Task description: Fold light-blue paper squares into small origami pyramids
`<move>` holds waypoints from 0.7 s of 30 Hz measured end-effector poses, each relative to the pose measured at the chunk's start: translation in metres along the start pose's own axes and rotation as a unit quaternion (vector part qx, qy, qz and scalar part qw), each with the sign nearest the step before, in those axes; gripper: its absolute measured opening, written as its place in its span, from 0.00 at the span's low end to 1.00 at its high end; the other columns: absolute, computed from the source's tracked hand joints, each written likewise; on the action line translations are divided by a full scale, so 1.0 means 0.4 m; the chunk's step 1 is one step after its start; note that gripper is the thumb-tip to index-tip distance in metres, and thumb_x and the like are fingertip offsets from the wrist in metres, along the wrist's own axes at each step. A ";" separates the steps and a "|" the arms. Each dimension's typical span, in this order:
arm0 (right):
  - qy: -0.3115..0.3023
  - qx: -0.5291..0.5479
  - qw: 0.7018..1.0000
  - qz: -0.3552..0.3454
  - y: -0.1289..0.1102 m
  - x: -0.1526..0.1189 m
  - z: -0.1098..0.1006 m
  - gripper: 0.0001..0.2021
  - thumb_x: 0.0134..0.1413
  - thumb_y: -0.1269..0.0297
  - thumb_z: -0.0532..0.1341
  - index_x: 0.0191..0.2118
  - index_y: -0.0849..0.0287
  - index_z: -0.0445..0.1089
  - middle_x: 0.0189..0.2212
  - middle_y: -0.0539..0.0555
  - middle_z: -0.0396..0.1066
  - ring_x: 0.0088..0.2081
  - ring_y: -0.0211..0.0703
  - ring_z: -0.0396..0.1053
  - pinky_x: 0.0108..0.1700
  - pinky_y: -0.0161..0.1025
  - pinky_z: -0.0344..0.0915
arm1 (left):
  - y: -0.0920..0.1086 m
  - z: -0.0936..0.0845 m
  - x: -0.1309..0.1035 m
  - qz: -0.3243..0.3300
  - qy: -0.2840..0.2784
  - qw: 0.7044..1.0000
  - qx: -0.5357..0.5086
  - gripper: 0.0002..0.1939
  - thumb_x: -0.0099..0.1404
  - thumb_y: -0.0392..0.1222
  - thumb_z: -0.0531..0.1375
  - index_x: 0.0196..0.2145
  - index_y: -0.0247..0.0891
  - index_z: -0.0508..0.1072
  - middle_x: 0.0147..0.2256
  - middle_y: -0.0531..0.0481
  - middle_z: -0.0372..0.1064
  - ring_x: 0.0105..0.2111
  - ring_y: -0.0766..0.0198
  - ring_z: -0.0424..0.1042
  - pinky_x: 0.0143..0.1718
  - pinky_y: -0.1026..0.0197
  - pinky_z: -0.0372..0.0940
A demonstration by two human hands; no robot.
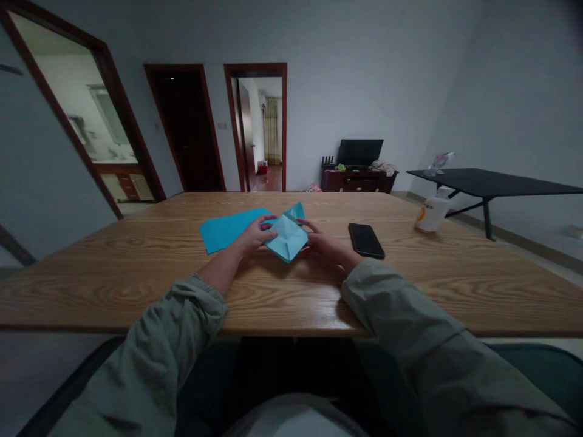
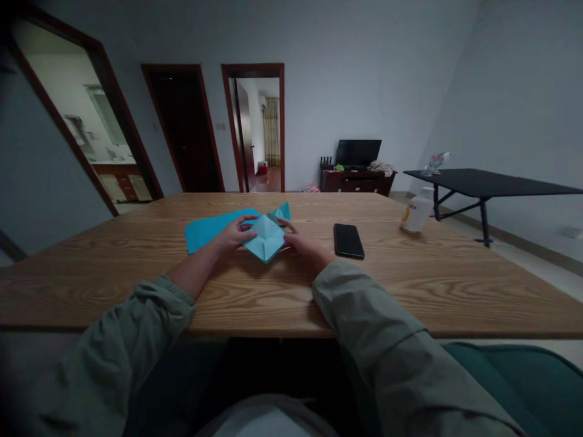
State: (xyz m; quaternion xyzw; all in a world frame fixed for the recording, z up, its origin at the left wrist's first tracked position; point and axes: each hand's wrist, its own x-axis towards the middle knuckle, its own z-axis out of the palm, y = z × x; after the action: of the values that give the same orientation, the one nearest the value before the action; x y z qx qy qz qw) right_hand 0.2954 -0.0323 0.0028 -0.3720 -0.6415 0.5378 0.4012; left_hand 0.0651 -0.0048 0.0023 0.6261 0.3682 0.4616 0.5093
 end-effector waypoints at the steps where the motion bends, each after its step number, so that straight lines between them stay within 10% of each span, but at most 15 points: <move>1: -0.001 0.026 1.000 0.014 0.000 0.001 0.001 0.32 0.53 0.67 0.56 0.64 0.55 0.54 0.38 0.53 0.73 0.33 0.41 0.72 0.35 0.38 0.72 | -0.001 -0.001 0.000 0.010 0.006 1.000 0.008 0.40 0.44 0.46 0.72 0.54 0.38 0.63 0.42 0.46 0.71 0.37 0.62 0.73 0.38 0.60 0.68; 10: 0.043 -0.033 0.998 -0.015 0.042 0.033 -0.012 0.10 0.53 0.64 0.63 0.40 0.63 0.70 0.28 0.51 0.70 0.26 0.35 0.67 0.26 0.30 0.68 | 0.005 0.014 -0.029 -0.060 -0.036 0.997 0.022 0.39 0.49 0.44 0.71 0.57 0.39 0.61 0.38 0.45 0.73 0.30 0.64 0.73 0.30 0.62 0.68; 21: 0.071 -0.056 0.994 -0.061 0.008 0.006 0.004 0.34 0.51 0.72 0.58 0.64 0.51 0.51 0.29 0.48 0.70 0.26 0.38 0.72 0.26 0.33 0.69 | 0.009 0.005 -0.017 0.005 0.018 0.999 0.038 0.37 0.57 0.39 0.65 0.61 0.40 0.53 0.23 0.55 0.70 0.21 0.66 0.72 0.26 0.64 0.69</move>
State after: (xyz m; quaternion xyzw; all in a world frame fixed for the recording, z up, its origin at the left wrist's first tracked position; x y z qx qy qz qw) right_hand 0.2929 -0.0302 -0.0002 -0.3910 -0.6619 0.4482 0.4563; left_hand 0.0649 -0.0123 0.0044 0.6382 0.3913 0.4610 0.4764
